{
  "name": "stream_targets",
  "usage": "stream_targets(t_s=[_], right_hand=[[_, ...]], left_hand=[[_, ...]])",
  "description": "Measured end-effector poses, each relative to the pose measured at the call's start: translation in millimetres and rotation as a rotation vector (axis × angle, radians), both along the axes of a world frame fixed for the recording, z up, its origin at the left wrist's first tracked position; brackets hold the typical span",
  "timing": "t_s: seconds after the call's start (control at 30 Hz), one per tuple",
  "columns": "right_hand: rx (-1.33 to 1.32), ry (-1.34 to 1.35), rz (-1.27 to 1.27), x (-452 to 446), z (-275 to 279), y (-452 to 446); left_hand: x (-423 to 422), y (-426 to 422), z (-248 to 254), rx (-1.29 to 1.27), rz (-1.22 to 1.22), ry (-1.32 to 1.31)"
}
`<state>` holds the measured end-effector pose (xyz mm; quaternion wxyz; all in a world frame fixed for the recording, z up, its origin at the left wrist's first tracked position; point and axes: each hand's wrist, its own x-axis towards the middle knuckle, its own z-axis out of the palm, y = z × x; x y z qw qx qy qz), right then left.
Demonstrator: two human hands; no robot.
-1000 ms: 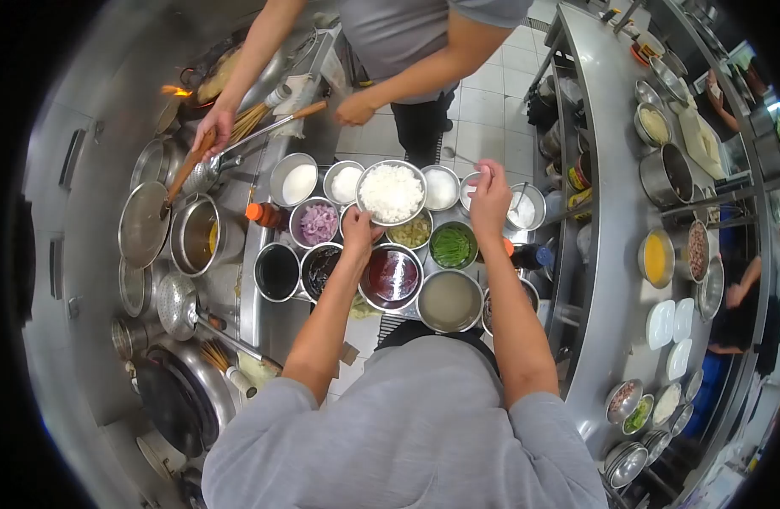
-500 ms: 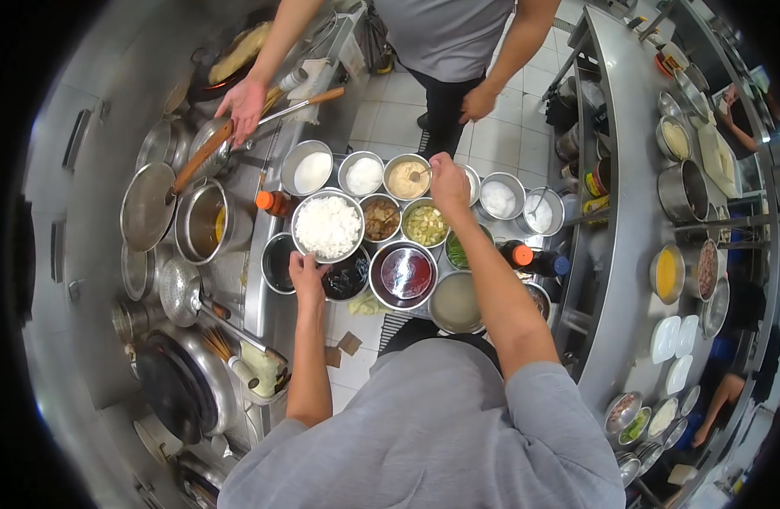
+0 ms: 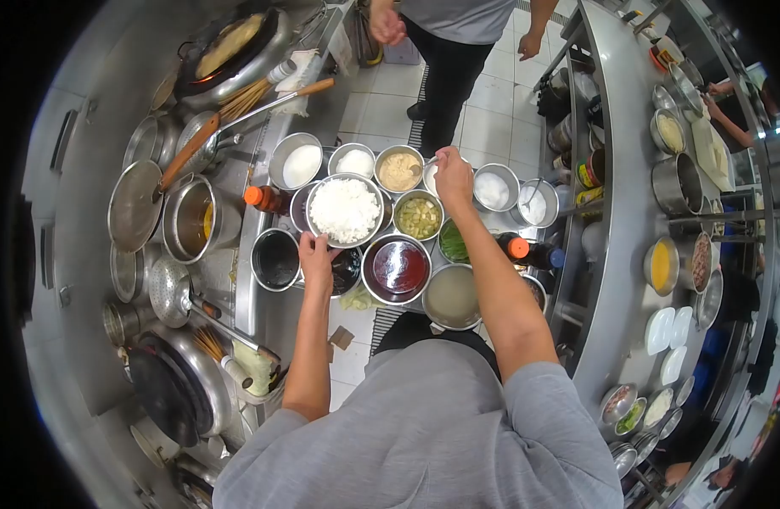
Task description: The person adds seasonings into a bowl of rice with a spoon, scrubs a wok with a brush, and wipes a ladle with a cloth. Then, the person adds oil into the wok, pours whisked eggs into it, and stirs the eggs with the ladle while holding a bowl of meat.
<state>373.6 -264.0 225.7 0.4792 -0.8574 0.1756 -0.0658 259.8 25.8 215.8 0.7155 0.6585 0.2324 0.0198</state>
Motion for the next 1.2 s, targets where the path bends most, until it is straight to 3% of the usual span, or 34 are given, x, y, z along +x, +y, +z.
stream_targets(t_s=[0.1, 0.2, 0.47, 0.53, 0.67, 0.77, 0.83, 0.87, 0.9, 0.97, 1.03, 1.07, 1.2], right_hand=[[0.080, 0.036, -0.024, 1, -3, 0], [0.269, 0.088, -0.085, -1, -5, -1], [0.623, 0.103, -0.210, -9, -18, -12], [0.776, 0.046, -0.235, -12, -13, -18], [0.825, -0.013, -0.115, -16, 32, -20], [0.706, -0.081, 0.101, -16, 63, -12], [0.571, -0.129, 0.092, -10, 60, -6], [0.381, -0.139, 0.079, -5, 52, -5], [0.188, -0.146, 0.058, -1, 39, -8], [0.154, -0.119, 0.025, 4, 6, -8], [-0.009, -0.019, 0.087, 0, -3, -1], [0.106, 0.010, 0.069, -2, -7, 0], [0.149, -0.107, 0.011, -1, -4, 3]], left_hand=[[4, 0, -3, -0.013, 0.013, -0.017], [7, 7, -16, 0.153, -0.041, -0.047], [17, -3, 15, -0.046, -0.027, -0.052], [23, 0, 11, -0.017, -0.039, -0.035], [43, -1, -11, 0.037, -0.043, -0.043], [63, -2, -48, 0.251, -0.089, -0.135], [71, -8, -52, 0.194, -0.109, -0.101], [72, -11, -53, 0.203, -0.114, -0.072], [70, -17, -37, 0.199, -0.128, -0.076], [59, -30, 1, -0.026, -0.068, -0.028], [53, -22, -1, -0.047, -0.076, -0.030], [49, -17, -3, -0.043, -0.052, -0.037], [34, 7, -5, 0.060, -0.042, -0.036]])
